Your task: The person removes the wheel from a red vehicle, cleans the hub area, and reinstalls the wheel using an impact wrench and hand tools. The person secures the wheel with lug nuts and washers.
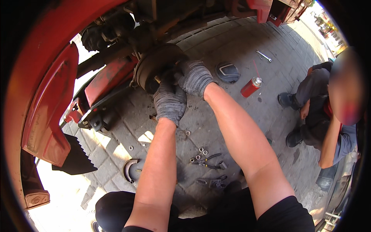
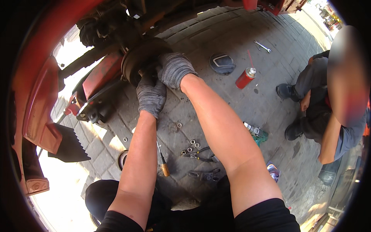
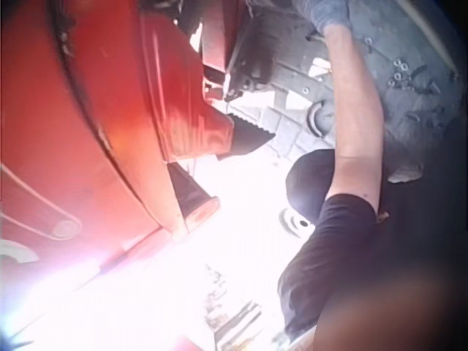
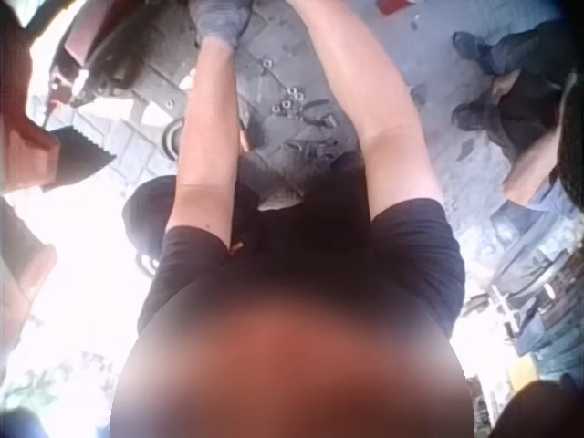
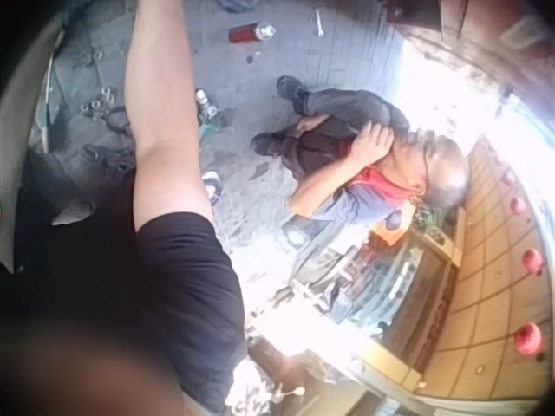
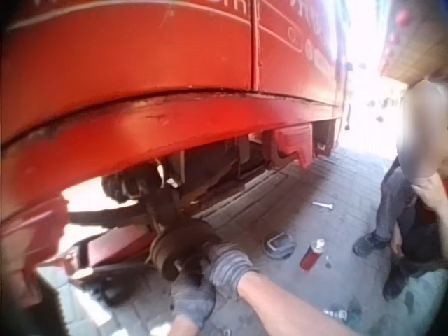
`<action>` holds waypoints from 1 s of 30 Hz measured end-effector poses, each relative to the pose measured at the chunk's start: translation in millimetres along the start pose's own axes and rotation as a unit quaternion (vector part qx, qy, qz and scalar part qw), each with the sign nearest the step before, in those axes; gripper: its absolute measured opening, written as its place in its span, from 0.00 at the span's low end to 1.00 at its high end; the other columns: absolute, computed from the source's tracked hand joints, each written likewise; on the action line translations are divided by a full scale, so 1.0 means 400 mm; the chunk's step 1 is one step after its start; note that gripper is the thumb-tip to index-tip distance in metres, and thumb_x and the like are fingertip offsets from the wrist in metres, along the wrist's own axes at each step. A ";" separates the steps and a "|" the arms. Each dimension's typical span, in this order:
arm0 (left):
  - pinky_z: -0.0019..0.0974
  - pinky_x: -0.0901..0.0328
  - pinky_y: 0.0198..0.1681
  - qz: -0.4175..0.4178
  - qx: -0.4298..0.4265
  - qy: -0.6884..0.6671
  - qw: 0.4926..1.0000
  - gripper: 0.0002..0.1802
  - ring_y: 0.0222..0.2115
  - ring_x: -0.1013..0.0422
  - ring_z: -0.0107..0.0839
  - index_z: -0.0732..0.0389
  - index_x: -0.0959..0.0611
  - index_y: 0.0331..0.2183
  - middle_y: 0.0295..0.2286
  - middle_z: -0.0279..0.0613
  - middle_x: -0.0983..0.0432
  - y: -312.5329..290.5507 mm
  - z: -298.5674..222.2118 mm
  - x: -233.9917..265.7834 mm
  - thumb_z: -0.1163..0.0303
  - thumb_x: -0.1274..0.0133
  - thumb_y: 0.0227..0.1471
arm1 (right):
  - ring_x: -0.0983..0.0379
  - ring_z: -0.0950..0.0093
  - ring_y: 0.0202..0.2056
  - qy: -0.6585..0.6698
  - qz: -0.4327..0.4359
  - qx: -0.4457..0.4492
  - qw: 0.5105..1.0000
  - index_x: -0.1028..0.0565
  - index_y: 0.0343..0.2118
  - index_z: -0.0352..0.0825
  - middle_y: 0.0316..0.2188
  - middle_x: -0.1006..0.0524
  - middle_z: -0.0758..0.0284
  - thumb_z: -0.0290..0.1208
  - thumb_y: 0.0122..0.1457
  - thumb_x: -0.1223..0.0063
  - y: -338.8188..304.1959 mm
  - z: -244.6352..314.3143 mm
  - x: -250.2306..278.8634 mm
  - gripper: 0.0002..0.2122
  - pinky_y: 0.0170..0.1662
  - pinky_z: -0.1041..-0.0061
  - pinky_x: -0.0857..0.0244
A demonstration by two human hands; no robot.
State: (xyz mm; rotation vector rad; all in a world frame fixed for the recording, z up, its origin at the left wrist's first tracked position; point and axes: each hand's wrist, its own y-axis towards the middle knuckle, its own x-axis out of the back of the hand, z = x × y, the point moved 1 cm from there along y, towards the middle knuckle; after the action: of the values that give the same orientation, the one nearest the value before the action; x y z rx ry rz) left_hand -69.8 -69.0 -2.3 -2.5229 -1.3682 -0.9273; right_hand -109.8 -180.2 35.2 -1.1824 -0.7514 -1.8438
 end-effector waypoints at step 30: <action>0.32 0.35 0.29 -0.073 0.200 -0.622 0.754 0.19 0.26 0.31 0.30 0.63 0.25 0.46 0.33 0.43 0.24 -0.007 0.072 -0.095 0.71 0.48 0.51 | 0.27 0.58 0.42 -0.061 -0.012 -0.039 0.997 0.24 0.40 0.36 0.38 0.23 0.55 0.37 0.55 0.53 -0.029 0.032 -0.057 0.14 0.48 0.59 0.35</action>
State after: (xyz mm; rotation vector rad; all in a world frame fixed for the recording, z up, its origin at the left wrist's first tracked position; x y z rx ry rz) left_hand -74.2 -83.7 -47.6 -2.5831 -1.6762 1.2462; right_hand -108.9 -157.1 18.5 -1.3506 -0.7702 -1.8494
